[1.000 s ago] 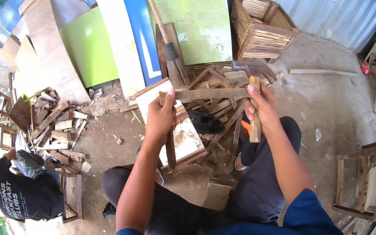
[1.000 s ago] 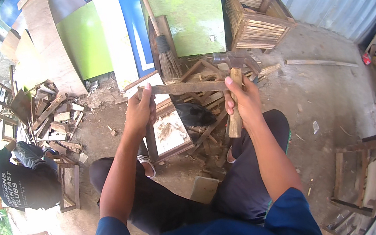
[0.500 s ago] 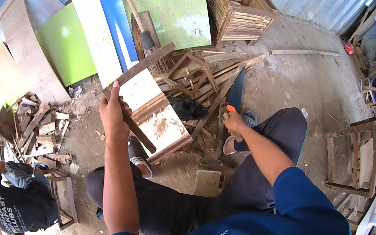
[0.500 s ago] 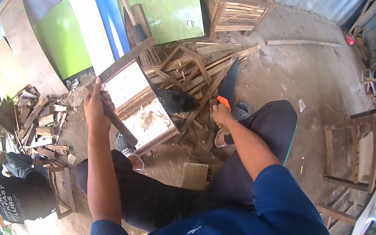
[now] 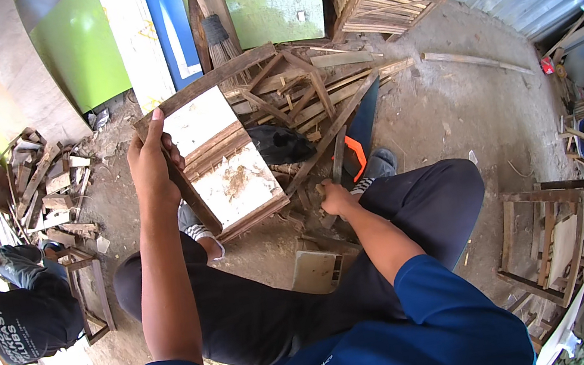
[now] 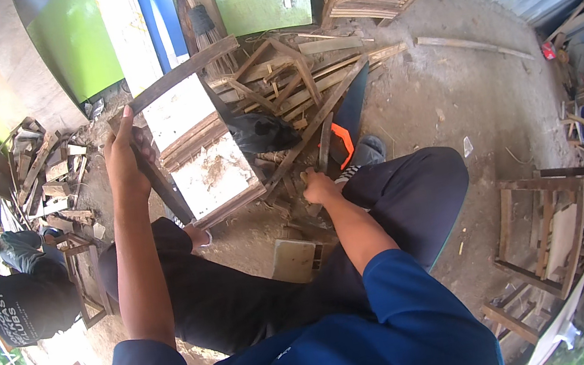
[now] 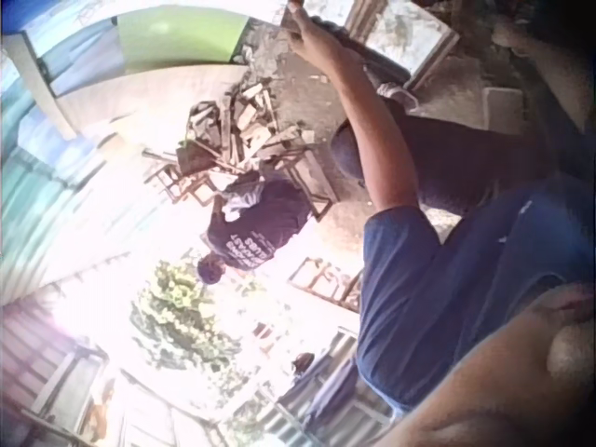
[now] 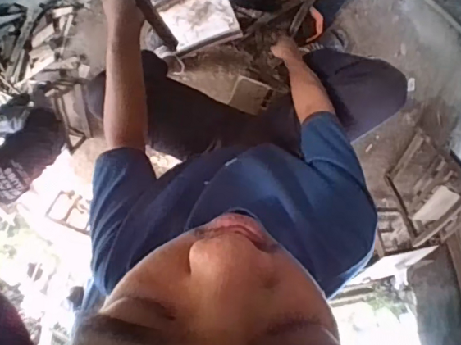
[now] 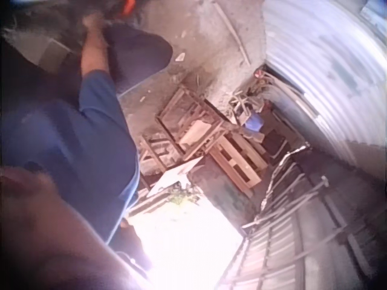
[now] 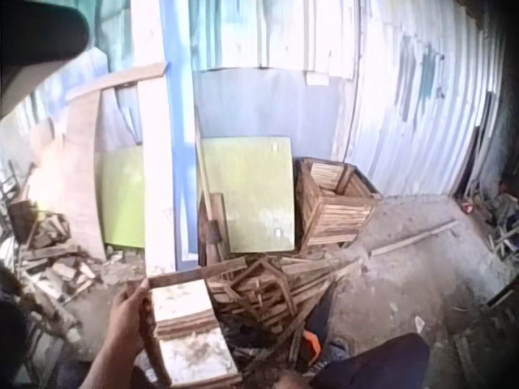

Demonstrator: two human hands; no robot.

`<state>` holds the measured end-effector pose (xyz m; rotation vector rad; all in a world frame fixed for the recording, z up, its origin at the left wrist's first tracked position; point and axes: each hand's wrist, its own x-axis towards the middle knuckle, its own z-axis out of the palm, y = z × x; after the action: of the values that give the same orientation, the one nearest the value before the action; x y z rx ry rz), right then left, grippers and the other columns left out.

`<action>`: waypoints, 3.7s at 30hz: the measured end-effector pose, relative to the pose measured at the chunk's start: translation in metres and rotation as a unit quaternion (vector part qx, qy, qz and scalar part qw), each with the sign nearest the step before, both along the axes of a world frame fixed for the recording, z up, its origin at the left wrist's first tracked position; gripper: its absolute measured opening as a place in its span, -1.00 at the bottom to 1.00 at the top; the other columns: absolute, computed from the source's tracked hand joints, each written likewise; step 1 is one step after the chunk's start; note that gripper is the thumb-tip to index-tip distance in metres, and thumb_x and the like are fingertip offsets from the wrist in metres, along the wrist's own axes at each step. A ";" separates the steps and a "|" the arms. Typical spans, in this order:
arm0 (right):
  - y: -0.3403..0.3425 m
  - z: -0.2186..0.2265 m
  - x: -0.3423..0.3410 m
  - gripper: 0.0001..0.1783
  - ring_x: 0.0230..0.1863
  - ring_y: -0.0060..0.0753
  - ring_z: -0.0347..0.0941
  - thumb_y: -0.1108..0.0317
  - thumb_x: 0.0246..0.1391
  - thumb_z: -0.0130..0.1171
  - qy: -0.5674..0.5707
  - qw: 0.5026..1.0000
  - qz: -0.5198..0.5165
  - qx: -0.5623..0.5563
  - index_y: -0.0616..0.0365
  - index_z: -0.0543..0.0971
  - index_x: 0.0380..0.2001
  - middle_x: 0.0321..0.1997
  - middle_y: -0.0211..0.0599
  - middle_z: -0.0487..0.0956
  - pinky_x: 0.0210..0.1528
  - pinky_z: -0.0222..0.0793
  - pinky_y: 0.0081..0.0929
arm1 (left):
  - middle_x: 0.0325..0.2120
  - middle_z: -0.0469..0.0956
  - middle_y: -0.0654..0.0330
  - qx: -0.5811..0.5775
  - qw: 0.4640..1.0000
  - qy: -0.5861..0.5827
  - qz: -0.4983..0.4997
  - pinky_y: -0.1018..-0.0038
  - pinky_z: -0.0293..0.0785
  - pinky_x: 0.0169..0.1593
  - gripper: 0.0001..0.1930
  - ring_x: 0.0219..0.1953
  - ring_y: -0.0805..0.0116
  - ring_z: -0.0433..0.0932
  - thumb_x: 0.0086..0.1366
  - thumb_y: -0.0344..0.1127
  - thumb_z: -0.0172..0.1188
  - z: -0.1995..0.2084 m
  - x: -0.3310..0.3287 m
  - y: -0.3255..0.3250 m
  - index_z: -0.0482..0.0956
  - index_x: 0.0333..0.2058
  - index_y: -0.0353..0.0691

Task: The person assembles a small wooden frame by hand, aligning pieces and securing them with a hammer and nails. They repeatedly adjust the frame and hammer nails into the joints to hold the structure together.

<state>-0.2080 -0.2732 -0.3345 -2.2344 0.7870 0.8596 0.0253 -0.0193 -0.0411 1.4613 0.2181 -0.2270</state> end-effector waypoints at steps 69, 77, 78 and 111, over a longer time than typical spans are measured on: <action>-0.035 0.316 0.060 -0.68 -0.52 -0.58 0.49 0.13 0.56 0.06 -0.531 0.777 -0.224 0.253 0.22 0.51 -0.05 -0.36 -0.33 0.55 -0.51 0.41 -0.54 | -0.51 0.36 0.24 -0.314 0.947 0.059 -0.028 0.31 0.32 -0.40 -0.41 -0.51 0.31 0.35 0.65 0.30 -0.28 0.025 0.008 0.000 0.44 -0.14 -0.13; -0.030 0.310 0.069 -0.51 -0.27 -0.35 0.68 0.32 0.51 0.11 -0.444 0.816 -0.118 0.352 0.30 0.35 0.37 -0.06 -0.08 0.65 -0.25 0.67 -0.35 | -0.54 0.38 0.28 -0.202 0.977 0.017 -0.064 0.40 0.33 -0.48 -0.61 -0.58 0.40 0.35 0.66 0.07 0.03 0.015 0.015 0.006 0.39 -0.28 -0.10; -0.030 0.312 0.070 -0.39 -0.18 -0.22 0.71 0.41 0.48 0.13 -0.432 0.818 -0.118 0.361 0.30 0.22 0.48 -0.02 -0.03 0.65 -0.16 0.73 -0.22 | -0.55 0.36 0.29 -0.200 0.977 0.006 -0.071 0.40 0.33 -0.48 -0.60 -0.60 0.42 0.34 0.67 0.07 0.00 0.014 0.015 0.006 0.37 -0.29 -0.10; -0.031 0.306 0.082 -0.48 -0.07 -0.16 0.71 0.48 0.44 0.18 -0.466 0.757 -0.123 0.440 0.23 0.29 0.37 0.10 -0.01 0.59 -0.02 0.78 -0.10 | -0.55 0.24 0.31 -0.143 0.974 -0.053 -0.167 0.44 0.23 -0.49 -0.49 -0.58 0.45 0.25 0.69 0.11 -0.10 0.026 -0.002 0.004 0.25 -0.45 -0.06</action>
<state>-0.1264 -0.3044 -0.0282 -1.3383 0.0934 -0.1170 0.0230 -0.0149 -0.0148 1.2116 -0.1458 -0.4335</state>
